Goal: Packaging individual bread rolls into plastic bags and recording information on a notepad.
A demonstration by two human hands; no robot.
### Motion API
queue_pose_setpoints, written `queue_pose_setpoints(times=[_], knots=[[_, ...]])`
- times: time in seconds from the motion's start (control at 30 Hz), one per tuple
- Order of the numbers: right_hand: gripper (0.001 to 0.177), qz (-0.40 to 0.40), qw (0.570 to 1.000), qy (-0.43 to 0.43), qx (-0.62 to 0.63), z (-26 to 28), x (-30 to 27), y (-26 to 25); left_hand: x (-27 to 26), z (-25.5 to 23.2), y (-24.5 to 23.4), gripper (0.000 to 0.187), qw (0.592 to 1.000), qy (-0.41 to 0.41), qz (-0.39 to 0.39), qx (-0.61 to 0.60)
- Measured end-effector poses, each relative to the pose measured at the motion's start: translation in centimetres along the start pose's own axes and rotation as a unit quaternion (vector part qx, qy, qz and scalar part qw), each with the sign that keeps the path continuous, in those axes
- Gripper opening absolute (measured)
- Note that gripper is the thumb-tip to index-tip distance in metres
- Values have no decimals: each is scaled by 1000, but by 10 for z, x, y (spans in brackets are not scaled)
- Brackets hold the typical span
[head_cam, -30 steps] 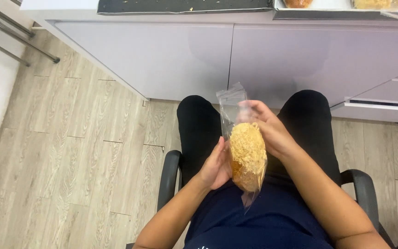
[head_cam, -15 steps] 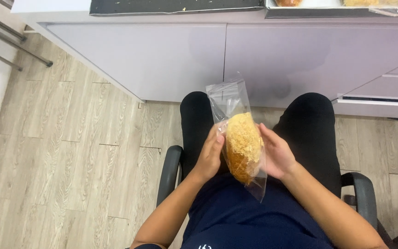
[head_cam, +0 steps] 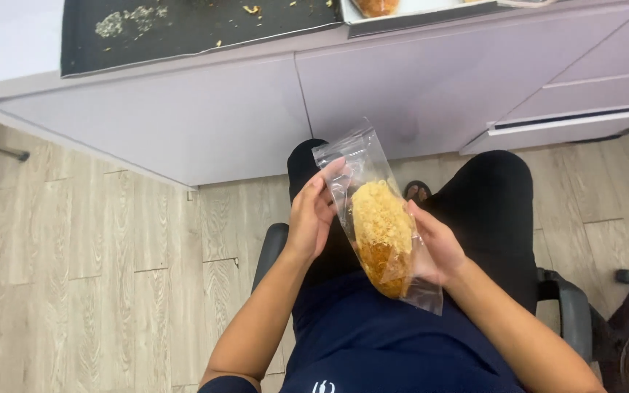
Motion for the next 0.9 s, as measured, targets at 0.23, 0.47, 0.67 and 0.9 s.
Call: queue_pose_setpoints(times=[0.23, 0.47, 0.67, 0.9], knots=[[74, -149, 986, 34, 59, 16, -25, -2, 13, 22, 28, 59, 996, -40, 8, -80], [69, 115, 978, 8, 171, 14, -5, -39, 28, 39, 49, 50, 991, -75, 26, -107], [84, 42, 987, -26, 153, 6, -5, -69, 40, 47, 62, 58, 975, -160, 51, -146], [77, 103, 980, -4, 171, 11, -14, -54, 35, 82, 49, 36, 977, -176, 62, -101]])
Point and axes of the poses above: each hand's wrist, its own x-axis towards the middle knuckle, its own y-axis out of the palm, z = x × y, the point moved 8 cm from there along x, towards the middle knuckle, and after that the axes turned 14 degrees about -z, right-handed, at the moved point
